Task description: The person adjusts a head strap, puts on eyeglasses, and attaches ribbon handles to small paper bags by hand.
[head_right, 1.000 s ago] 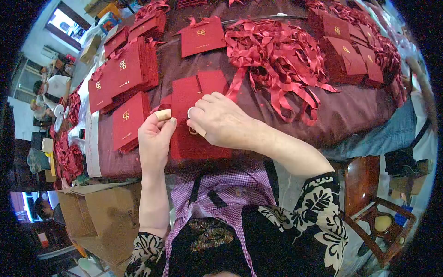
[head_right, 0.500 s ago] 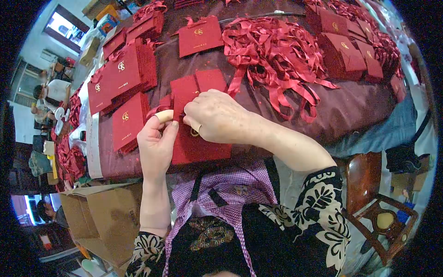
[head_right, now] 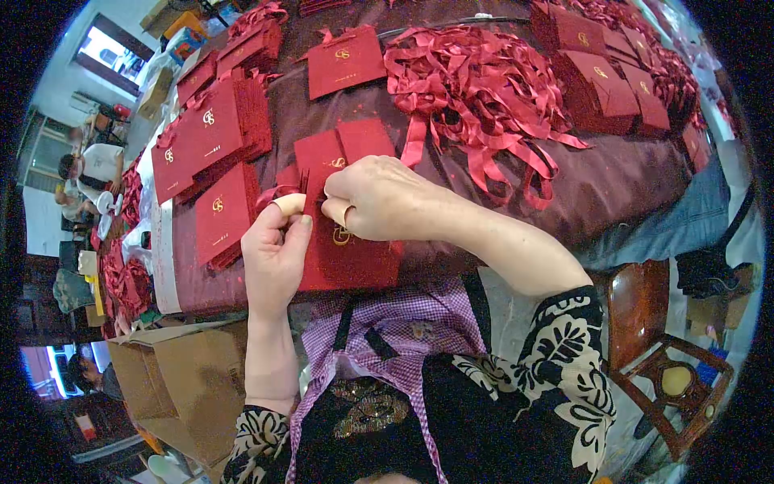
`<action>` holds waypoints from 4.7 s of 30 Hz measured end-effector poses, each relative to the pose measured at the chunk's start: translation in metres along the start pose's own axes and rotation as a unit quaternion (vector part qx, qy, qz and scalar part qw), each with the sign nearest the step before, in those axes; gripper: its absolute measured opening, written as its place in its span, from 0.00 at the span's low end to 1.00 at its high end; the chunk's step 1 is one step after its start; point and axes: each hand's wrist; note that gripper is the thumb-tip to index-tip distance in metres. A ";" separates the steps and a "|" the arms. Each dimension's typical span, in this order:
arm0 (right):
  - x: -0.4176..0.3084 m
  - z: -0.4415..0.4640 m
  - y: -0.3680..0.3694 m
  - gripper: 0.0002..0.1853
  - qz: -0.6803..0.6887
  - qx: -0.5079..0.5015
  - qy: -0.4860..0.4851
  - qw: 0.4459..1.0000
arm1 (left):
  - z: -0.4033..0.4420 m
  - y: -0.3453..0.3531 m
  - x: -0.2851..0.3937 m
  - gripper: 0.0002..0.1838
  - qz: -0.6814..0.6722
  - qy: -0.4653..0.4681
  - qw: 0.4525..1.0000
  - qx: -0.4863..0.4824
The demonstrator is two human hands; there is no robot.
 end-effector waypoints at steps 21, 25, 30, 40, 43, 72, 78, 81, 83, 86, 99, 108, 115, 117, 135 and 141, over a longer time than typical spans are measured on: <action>-0.005 -0.008 0.005 0.07 -0.123 0.028 -0.108 0.986 | 0.006 0.002 -0.003 0.09 0.056 0.080 0.995 -0.031; -0.008 -0.013 0.013 0.07 -0.185 0.085 -0.183 0.962 | 0.007 0.001 -0.003 0.09 0.070 0.087 0.993 -0.042; -0.002 -0.015 0.001 0.09 -0.025 0.012 -0.035 0.999 | 0.001 0.000 0.000 0.09 -0.009 0.021 0.998 -0.062; 0.010 -0.023 -0.013 0.07 0.012 0.050 -0.076 0.996 | 0.005 0.005 -0.012 0.12 -0.148 -0.055 0.987 -0.024; 0.013 -0.025 -0.014 0.08 0.002 0.052 -0.066 0.996 | 0.006 0.005 -0.012 0.12 -0.155 -0.059 0.986 -0.021; -0.005 -0.016 0.001 0.06 -0.155 -0.002 -0.076 0.985 | -0.001 0.023 0.000 0.10 0.076 0.095 0.993 0.009; -0.002 -0.026 -0.021 0.07 -0.062 -0.022 -0.123 0.990 | -0.001 0.010 0.011 0.15 0.019 0.086 0.996 -0.024; -0.008 -0.027 -0.025 0.11 -0.048 -0.051 -0.096 0.993 | 0.004 0.012 0.012 0.13 0.095 0.164 0.982 -0.013; -0.009 -0.029 -0.025 0.11 -0.057 -0.041 -0.106 0.992 | 0.007 0.013 0.000 0.10 0.134 0.257 0.957 -0.002; -0.005 -0.031 -0.021 0.11 -0.073 -0.033 -0.118 0.990 | 0.007 0.015 0.002 0.08 0.126 0.239 0.963 -0.001; 0.064 -0.037 -0.096 0.14 0.007 -0.093 0.162 0.982 | 0.021 0.000 -0.031 0.04 -0.039 0.058 0.996 0.057; 0.031 -0.004 -0.053 0.18 -0.043 0.071 -0.177 0.981 | 0.027 0.015 -0.008 0.05 0.068 0.108 0.991 0.030; 0.017 0.011 -0.033 0.09 0.039 -0.012 -0.186 0.982 | 0.023 0.012 -0.003 0.03 -0.098 0.003 0.995 0.011; 0.017 0.010 -0.032 0.10 0.036 0.002 -0.204 0.978 | 0.022 0.011 0.001 0.04 -0.106 -0.009 0.994 0.006; 0.021 0.015 -0.048 0.03 0.007 -0.029 -0.078 0.997 | 0.008 -0.023 0.008 0.09 0.241 0.181 0.952 0.055; 0.032 0.021 -0.053 0.14 0.189 -0.023 -0.033 0.981 | 0.009 -0.017 -0.012 0.06 0.215 0.119 0.969 0.021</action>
Point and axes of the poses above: each hand's wrist, its own z-axis towards the middle knuckle, its own y-axis out of the palm, x = y × z, and after that the axes turned 10 degrees about z, right-handed
